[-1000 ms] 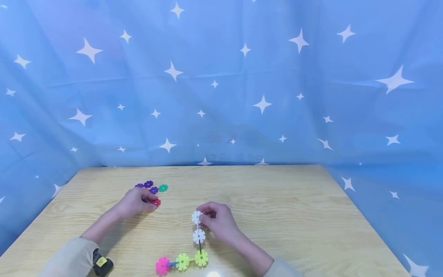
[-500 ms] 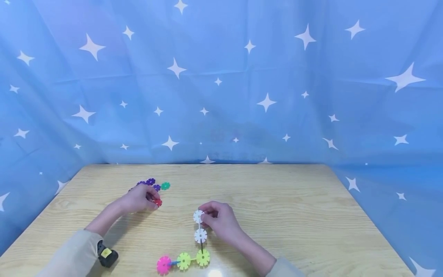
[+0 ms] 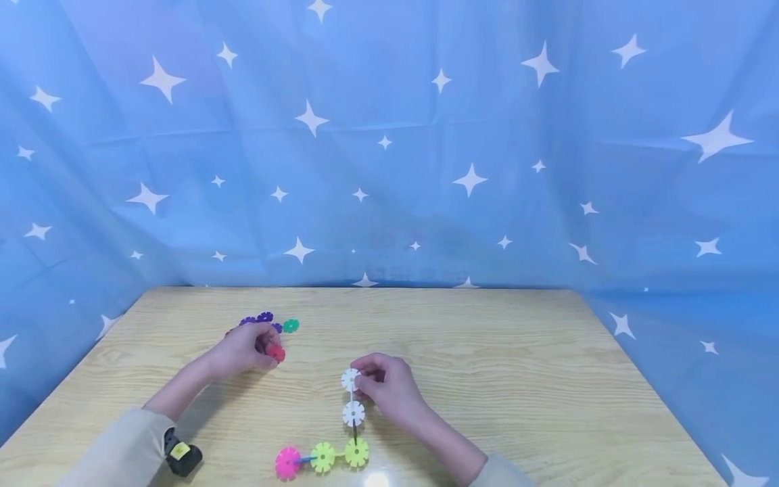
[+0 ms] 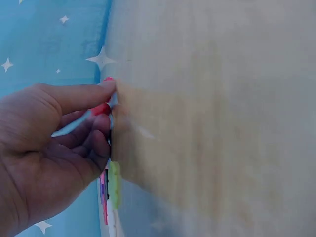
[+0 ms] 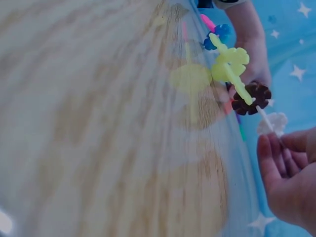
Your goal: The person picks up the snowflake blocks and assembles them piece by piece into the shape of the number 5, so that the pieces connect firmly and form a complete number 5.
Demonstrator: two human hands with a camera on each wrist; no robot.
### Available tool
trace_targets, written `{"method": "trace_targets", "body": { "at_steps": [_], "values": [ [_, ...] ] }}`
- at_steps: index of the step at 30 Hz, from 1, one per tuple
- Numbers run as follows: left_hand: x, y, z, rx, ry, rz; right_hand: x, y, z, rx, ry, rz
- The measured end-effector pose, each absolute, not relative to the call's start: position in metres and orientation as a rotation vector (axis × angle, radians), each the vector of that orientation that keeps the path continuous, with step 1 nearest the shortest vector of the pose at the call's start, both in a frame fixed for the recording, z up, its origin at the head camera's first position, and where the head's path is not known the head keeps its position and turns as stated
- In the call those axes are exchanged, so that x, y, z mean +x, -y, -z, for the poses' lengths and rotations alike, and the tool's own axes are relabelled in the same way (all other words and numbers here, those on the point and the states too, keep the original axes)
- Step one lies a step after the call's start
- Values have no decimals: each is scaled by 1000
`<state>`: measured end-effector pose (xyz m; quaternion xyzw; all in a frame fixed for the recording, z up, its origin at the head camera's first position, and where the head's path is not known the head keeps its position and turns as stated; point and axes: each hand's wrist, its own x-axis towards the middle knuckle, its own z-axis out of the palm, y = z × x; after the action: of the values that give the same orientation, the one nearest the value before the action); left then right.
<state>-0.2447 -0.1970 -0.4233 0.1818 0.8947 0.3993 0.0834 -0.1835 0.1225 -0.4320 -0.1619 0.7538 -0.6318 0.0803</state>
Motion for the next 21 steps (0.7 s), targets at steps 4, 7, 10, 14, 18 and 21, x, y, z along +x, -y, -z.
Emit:
{"method": "trace_targets", "body": {
  "at_steps": [4,7,10,14,18,21],
  "values": [
    [-242,194,427,652,-2661,-1251,-185,-123,432,-476,-2232,1905],
    [-238,188,428,685,-2594,-1316,-185,-124,433,-454,-2221,1907],
    [-233,180,428,699,-2519,-1379,-185,-124,433,-430,-2209,1919],
    [-227,167,426,705,-2427,-1469,-186,-123,433,-407,-2194,1939],
    [-221,153,425,658,-2333,-1575,-187,-123,433,-392,-2190,1946],
    [-216,143,426,626,-2278,-1647,-187,-124,433,-385,-2191,1949]
  ]
}}
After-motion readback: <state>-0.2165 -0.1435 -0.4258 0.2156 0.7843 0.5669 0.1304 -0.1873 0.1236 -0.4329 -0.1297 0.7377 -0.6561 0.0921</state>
